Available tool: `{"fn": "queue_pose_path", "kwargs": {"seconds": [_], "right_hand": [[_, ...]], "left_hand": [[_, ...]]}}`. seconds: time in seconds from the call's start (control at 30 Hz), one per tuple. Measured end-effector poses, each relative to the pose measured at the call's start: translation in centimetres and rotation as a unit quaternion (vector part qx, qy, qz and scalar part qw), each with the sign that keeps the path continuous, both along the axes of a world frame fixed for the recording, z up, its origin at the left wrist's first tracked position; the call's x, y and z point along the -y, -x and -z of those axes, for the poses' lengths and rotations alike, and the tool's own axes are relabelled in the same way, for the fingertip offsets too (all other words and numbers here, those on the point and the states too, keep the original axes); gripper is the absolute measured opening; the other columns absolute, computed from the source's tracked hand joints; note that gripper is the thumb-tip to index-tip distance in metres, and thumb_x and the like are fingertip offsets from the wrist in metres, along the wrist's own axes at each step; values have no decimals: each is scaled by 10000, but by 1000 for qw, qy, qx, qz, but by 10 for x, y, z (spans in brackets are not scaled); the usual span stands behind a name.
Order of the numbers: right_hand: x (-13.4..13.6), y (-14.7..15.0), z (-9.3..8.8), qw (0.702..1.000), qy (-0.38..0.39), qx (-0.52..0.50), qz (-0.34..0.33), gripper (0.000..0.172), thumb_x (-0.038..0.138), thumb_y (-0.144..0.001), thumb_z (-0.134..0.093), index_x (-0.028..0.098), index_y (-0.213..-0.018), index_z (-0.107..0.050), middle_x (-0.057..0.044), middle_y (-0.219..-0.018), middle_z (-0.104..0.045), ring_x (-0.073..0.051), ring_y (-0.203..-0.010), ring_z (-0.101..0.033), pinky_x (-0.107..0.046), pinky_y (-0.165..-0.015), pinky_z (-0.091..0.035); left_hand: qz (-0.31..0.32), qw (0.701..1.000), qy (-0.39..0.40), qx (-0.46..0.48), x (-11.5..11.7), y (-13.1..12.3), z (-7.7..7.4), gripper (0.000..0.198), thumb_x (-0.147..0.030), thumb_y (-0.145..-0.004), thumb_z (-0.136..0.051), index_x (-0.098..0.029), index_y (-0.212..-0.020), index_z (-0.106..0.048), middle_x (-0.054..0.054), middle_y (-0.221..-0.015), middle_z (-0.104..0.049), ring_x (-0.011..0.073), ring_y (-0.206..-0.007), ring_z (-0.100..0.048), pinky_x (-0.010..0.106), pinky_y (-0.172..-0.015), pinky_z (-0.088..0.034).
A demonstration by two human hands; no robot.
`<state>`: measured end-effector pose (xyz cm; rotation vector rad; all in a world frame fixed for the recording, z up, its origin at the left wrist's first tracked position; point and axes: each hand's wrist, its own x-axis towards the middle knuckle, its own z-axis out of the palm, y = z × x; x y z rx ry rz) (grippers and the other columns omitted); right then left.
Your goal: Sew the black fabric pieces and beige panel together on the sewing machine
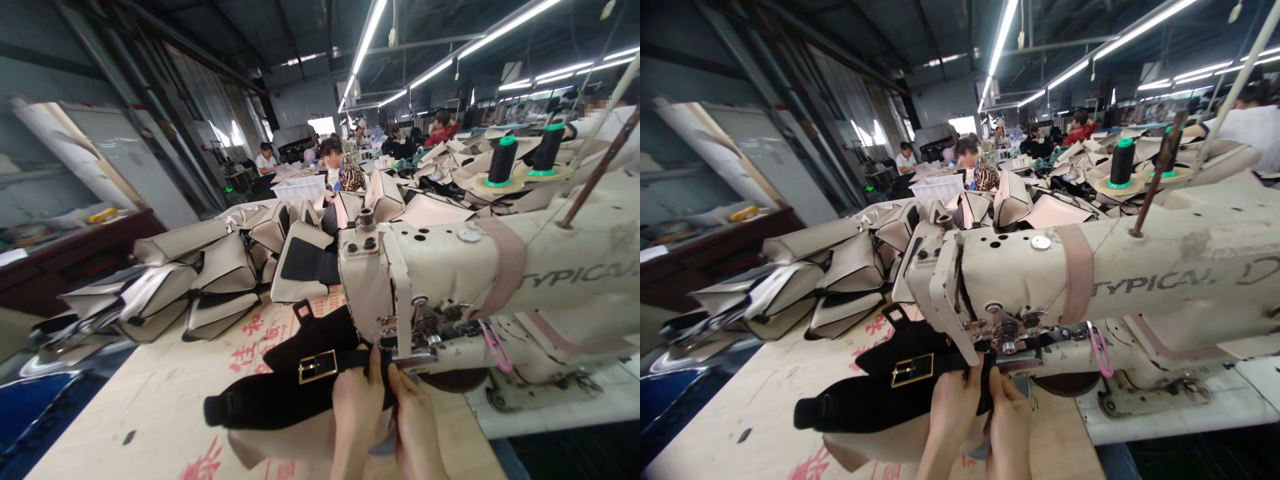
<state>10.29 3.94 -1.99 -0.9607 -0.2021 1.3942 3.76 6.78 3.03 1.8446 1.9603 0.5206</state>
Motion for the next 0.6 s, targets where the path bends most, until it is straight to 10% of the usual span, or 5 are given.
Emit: {"fn": "queue_pose_path", "kwargs": {"seconds": [0.6], "right_hand": [[-4,-6,-5,991,38,119,-40,484,591,-592,-681,121,-704,-679,-26,-568,-589,-116,-454,-469,-196,-397,-344]], "left_hand": [[-26,999,12,-44,-7,-3,-9,324,-327,-889,-364,-167,-936,-641,92,-897,-689,211,-861,-629,240,-661,-388]]}}
